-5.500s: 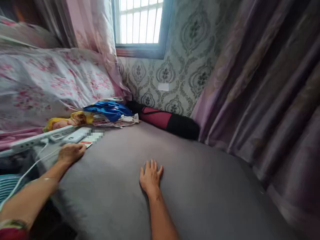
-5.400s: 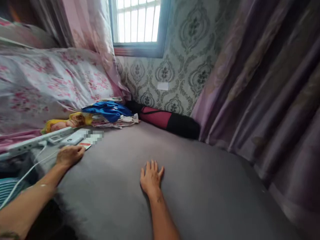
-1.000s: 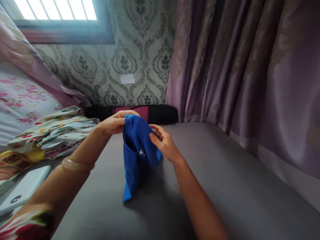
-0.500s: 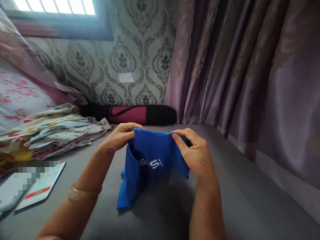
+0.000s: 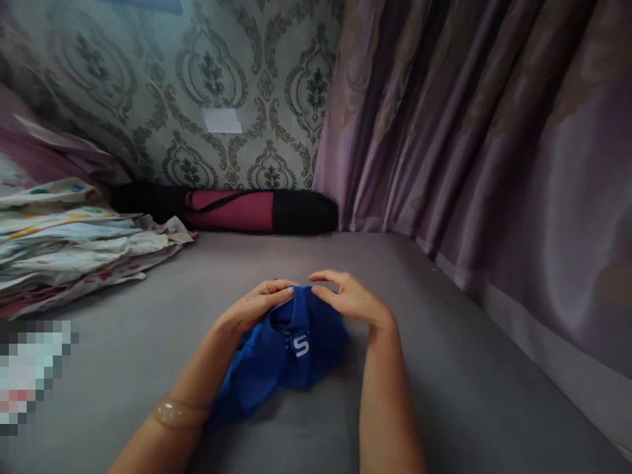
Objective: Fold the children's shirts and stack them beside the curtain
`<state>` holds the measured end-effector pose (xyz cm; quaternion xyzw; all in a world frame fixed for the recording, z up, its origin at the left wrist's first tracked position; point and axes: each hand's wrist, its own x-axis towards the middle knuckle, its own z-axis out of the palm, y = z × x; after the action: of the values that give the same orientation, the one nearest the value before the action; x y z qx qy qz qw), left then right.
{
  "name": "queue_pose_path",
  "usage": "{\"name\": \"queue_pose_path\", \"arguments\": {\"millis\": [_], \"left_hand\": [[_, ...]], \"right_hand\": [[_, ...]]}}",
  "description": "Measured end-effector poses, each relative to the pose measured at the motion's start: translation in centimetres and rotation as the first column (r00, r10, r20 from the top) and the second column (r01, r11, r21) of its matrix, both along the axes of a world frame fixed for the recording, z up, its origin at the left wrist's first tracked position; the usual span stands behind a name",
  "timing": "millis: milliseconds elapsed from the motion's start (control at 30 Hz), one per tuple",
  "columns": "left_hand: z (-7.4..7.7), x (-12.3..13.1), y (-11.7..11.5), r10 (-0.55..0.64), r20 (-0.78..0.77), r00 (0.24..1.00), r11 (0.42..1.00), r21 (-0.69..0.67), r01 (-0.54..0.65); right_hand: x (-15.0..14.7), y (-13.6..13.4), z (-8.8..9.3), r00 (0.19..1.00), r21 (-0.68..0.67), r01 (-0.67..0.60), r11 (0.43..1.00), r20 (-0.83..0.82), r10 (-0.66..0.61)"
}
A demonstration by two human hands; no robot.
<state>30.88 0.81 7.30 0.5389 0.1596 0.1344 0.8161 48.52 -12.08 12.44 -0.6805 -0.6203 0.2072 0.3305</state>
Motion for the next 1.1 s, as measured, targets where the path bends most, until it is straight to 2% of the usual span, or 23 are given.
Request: {"name": "queue_pose_path", "arguments": {"millis": [100,200,267,300,367,433,467,500,533,567,600,633,667,733,800,900,1000,1067,1100], "left_hand": [[0.4,-0.2,0.1,-0.018,-0.011,1.000,1.000,0.022,0.019],[0.5,-0.4,0.5,-0.001,-0.038,0.999,0.994,0.107,0.005],[0.6,-0.5,0.9,0.074,-0.061,0.995,0.974,0.221,-0.059],[0.7,-0.6,1.1,0.134,-0.076,0.988,0.948,0.301,-0.105],[1.4,-1.0,1.3,0.288,-0.097,0.953,0.851,0.483,-0.208],[2.4,-1.7,1.2,0.364,-0.108,0.925,0.749,0.623,-0.223],[2.9,-2.1,0.9,0.328,-0.131,0.935,0.731,0.663,-0.163],[3.4,-2.4,0.5,0.240,-0.172,0.955,0.728,0.684,-0.059],[3.8,-2.7,0.0,0.114,-0.231,0.966,0.720,0.690,0.080],[3.9,-2.9,-0.5,-0.016,-0.298,0.954,0.685,0.692,0.228],[3.9,-2.8,-1.0,-0.111,-0.365,0.924,0.621,0.700,0.351],[3.6,-2.7,-1.6,-0.156,-0.429,0.890,0.538,0.719,0.441],[3.1,-2.3,-2.1,-0.149,-0.484,0.862,0.445,0.746,0.495],[1.8,-1.4,-2.9,-0.028,-0.547,0.836,0.265,0.803,0.534],[0.5,-0.3,-3.3,0.119,-0.567,0.815,0.154,0.822,0.549],[-0.8,0.8,-3.2,0.256,-0.604,0.755,0.094,0.792,0.603],[-1.3,0.7,-2.4,0.286,-0.618,0.733,0.066,0.775,0.628],[-1.3,0.2,-1.5,0.225,-0.600,0.768,0.088,0.797,0.597],[-1.2,-0.1,-0.9,0.188,-0.594,0.782,0.123,0.804,0.581]], "right_hand": [[-0.6,1.6,-0.6,0.978,0.058,-0.125,0.990,-0.158,0.133],[-0.6,2.2,-1.3,0.956,0.004,-0.125,0.992,-0.266,0.122],[-0.5,2.2,-1.7,0.948,-0.043,-0.124,0.991,-0.300,0.105],[-0.3,2.2,-1.7,0.945,-0.049,-0.108,0.993,-0.315,0.087],[0.1,2.3,-1.9,0.934,-0.010,-0.010,1.000,-0.357,0.006],[0.6,2.5,-2.2,0.914,0.068,0.147,0.987,-0.391,-0.109],[1.0,2.6,-2.5,0.905,0.106,0.223,0.969,-0.392,-0.165],[1.4,2.7,-2.7,0.897,0.137,0.289,0.948,-0.384,-0.218],[1.8,2.9,-3.0,0.889,0.163,0.346,0.924,-0.372,-0.267],[2.3,2.9,-3.3,0.879,0.187,0.396,0.899,-0.360,-0.312],[2.8,2.9,-3.5,0.867,0.211,0.442,0.872,-0.348,-0.356],[3.3,2.9,-3.8,0.852,0.238,0.488,0.840,-0.341,-0.398],[3.7,2.8,-3.9,0.832,0.267,0.533,0.803,-0.337,-0.440],[4.6,2.3,-4.0,0.787,0.312,0.611,0.728,-0.344,-0.513],[5.2,1.8,-3.8,0.744,0.333,0.665,0.668,-0.371,-0.556],[5.6,1.1,-3.4,0.712,0.348,0.700,0.624,-0.406,-0.573],[5.6,0.9,-3.2,0.709,0.358,0.704,0.613,-0.400,-0.581],[5.3,1.0,-3.0,0.717,0.367,0.697,0.616,-0.385,-0.581],[5.1,1.1,-2.9,0.721,0.375,0.693,0.616,-0.379,-0.580]]}}
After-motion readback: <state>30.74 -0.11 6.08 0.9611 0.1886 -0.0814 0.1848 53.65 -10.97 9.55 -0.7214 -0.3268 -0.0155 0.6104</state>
